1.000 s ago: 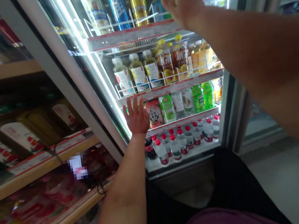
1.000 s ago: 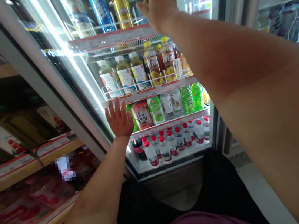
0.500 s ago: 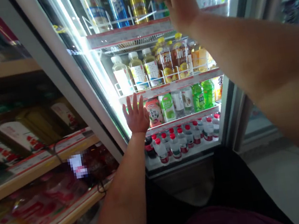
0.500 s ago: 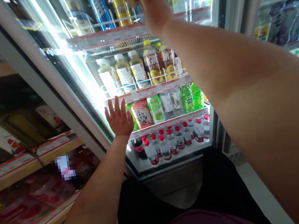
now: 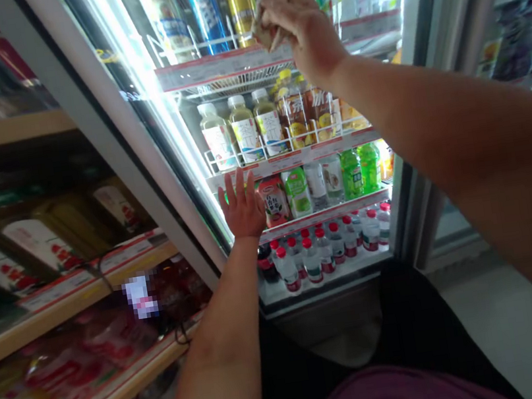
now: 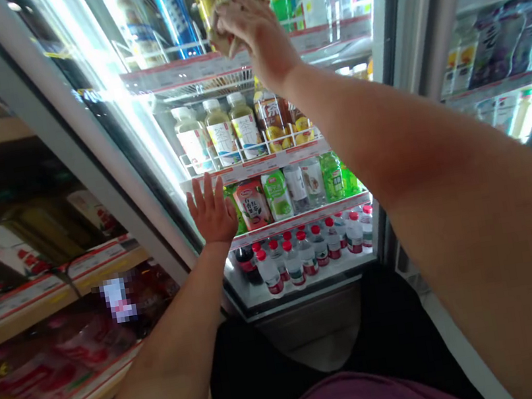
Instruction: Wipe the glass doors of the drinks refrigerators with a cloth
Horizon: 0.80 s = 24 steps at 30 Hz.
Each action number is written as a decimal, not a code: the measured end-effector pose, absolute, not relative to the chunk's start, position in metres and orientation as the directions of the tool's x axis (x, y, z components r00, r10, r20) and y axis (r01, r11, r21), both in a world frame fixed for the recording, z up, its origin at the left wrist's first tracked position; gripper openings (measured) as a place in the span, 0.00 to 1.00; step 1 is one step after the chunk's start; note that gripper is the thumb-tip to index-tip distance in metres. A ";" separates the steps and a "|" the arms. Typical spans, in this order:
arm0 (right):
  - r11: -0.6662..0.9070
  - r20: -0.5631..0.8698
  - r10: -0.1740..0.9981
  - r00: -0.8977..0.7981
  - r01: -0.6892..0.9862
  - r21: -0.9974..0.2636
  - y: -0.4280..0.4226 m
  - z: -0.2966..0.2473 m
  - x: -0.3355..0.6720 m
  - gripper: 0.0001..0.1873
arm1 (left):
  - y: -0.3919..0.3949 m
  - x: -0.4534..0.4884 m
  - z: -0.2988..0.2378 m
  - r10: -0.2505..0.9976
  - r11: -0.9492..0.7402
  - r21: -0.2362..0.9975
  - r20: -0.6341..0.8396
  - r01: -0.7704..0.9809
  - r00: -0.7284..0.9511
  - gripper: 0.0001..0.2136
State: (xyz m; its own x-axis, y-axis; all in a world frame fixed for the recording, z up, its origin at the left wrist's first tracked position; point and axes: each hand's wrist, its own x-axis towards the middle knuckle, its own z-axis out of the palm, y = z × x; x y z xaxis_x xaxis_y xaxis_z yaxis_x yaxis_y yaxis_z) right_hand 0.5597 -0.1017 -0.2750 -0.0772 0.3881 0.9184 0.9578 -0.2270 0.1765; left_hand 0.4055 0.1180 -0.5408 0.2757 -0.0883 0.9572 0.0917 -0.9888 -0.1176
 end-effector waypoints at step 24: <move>-0.119 0.867 0.444 -0.227 0.944 0.309 -0.085 -0.374 0.548 0.16 | 0.117 0.403 -0.540 -0.052 -0.994 -0.080 0.947 0.076 0.317 0.24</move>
State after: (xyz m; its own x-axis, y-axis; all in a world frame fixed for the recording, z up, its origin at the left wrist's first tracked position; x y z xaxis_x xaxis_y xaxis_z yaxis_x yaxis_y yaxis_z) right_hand 0.5478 -0.0846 -0.3736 -0.2274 0.4443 0.8665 0.9437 -0.1190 0.3086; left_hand 0.4033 0.1165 -0.5400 0.3168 -0.0521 0.9471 0.0765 -0.9938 -0.0803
